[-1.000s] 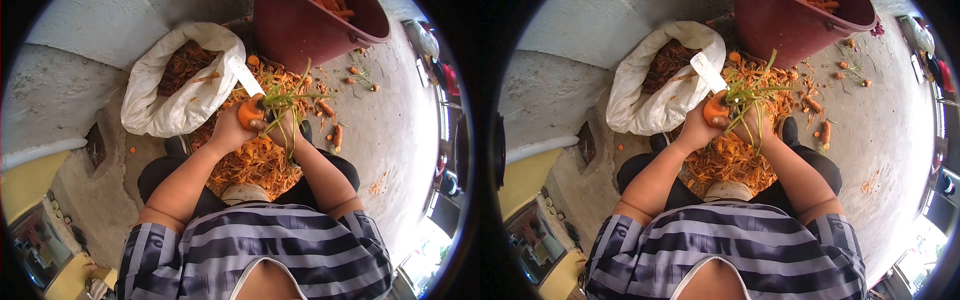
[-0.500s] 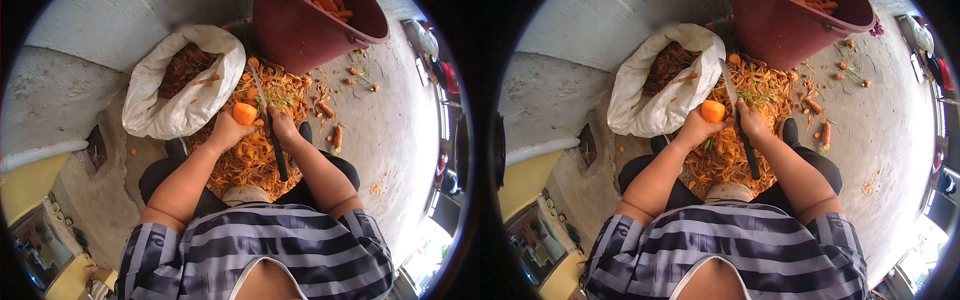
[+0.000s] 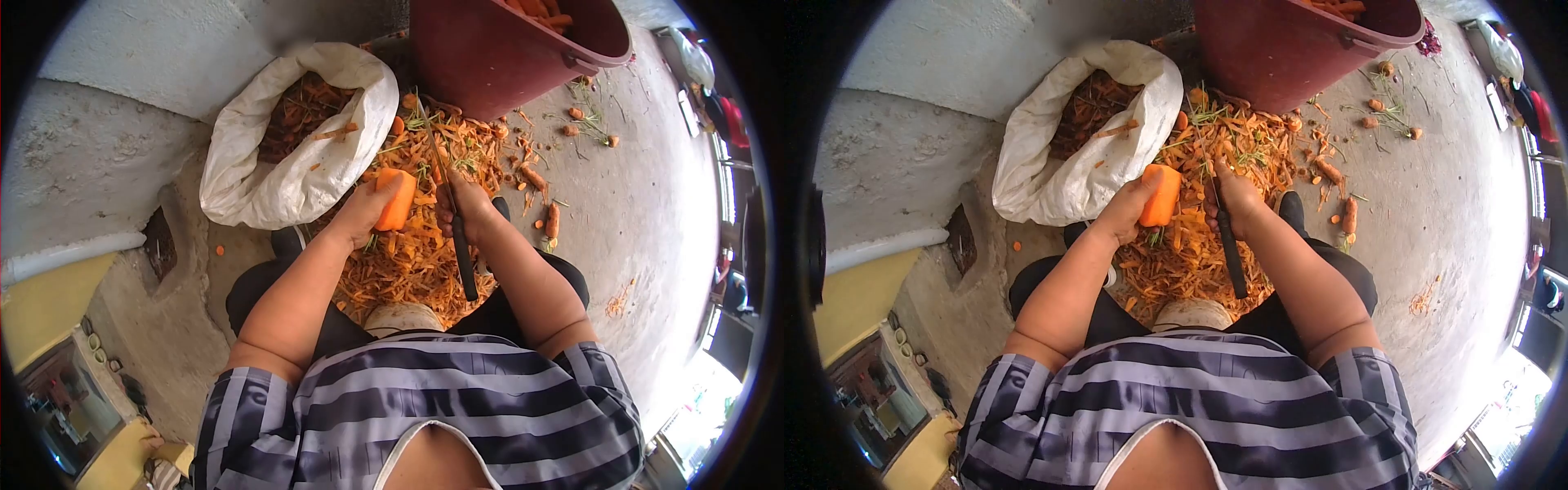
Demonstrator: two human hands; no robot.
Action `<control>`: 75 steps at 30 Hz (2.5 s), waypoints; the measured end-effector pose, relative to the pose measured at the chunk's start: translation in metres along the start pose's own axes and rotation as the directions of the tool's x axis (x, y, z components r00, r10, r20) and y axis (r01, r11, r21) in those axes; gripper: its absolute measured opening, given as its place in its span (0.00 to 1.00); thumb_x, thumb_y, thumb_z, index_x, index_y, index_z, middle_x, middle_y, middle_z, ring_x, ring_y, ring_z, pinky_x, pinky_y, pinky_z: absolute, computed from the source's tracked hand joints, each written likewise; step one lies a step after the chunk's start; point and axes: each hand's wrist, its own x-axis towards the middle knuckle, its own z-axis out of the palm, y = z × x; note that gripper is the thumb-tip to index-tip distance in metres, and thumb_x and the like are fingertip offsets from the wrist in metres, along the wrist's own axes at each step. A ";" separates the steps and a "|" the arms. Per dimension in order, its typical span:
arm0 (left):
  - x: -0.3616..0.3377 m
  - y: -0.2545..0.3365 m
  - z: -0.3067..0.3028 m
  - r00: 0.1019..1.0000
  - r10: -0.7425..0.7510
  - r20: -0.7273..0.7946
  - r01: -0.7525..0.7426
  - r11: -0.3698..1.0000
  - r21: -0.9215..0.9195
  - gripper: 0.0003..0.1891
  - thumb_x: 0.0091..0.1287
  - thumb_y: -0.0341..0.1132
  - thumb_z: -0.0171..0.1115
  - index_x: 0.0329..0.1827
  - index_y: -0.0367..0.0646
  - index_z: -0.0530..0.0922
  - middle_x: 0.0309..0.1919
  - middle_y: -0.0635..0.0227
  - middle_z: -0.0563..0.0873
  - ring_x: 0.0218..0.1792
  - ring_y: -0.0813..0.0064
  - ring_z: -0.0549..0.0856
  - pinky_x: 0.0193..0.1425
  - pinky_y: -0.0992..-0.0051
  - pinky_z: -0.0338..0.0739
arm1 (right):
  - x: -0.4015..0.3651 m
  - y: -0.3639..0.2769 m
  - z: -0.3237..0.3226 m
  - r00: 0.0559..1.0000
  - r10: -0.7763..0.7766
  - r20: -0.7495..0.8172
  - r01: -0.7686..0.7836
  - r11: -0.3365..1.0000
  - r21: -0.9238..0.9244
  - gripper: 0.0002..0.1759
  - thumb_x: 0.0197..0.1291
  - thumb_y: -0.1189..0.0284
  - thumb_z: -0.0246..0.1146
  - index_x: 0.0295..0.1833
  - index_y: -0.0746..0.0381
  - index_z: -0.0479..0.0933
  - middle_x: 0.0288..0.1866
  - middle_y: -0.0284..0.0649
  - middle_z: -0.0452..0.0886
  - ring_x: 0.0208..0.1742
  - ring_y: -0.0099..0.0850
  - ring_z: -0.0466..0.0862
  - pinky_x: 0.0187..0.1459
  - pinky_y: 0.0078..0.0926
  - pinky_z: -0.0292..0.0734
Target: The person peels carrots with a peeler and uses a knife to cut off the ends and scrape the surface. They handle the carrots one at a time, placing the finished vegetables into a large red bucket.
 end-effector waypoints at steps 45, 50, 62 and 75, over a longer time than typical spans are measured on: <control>-0.084 0.026 0.010 0.981 0.189 -0.031 -0.181 0.966 0.185 0.13 0.68 0.40 0.49 0.50 0.42 0.70 0.40 0.66 0.78 0.38 0.78 0.77 0.41 0.78 0.72 | -0.119 -0.093 -0.098 0.419 -0.773 -0.476 0.725 0.600 -0.337 0.13 0.56 0.72 0.53 0.46 0.66 0.67 0.26 0.41 0.74 0.18 0.26 0.73 0.17 0.24 0.71; -0.062 0.004 -0.036 0.956 0.127 -0.265 -0.051 0.959 0.278 0.12 0.67 0.42 0.51 0.46 0.44 0.72 0.37 0.70 0.78 0.34 0.80 0.77 0.38 0.80 0.71 | -0.143 -0.033 -0.213 0.589 -0.668 -0.455 0.802 0.551 0.228 0.12 0.57 0.72 0.51 0.45 0.67 0.65 0.32 0.44 0.74 0.23 0.26 0.73 0.25 0.23 0.73; -0.039 -0.005 -0.036 0.978 0.079 -0.193 0.022 0.882 0.471 0.14 0.65 0.40 0.53 0.46 0.41 0.72 0.34 0.74 0.77 0.33 0.85 0.75 0.35 0.83 0.69 | -0.060 0.109 -0.292 0.636 -0.061 -0.769 -0.033 0.994 -0.106 0.03 0.48 0.77 0.58 0.28 0.66 0.74 0.21 0.39 0.74 0.19 0.28 0.75 0.20 0.29 0.70; -0.020 -0.002 -0.027 0.986 0.013 -0.167 0.086 0.817 0.571 0.14 0.66 0.38 0.52 0.50 0.38 0.70 0.38 0.71 0.78 0.35 0.85 0.76 0.39 0.84 0.69 | 0.070 0.043 -0.342 0.298 -0.621 -0.725 -0.213 0.697 -0.685 0.17 0.60 0.62 0.52 0.46 0.65 0.67 0.30 0.49 0.78 0.34 0.40 0.81 0.34 0.37 0.75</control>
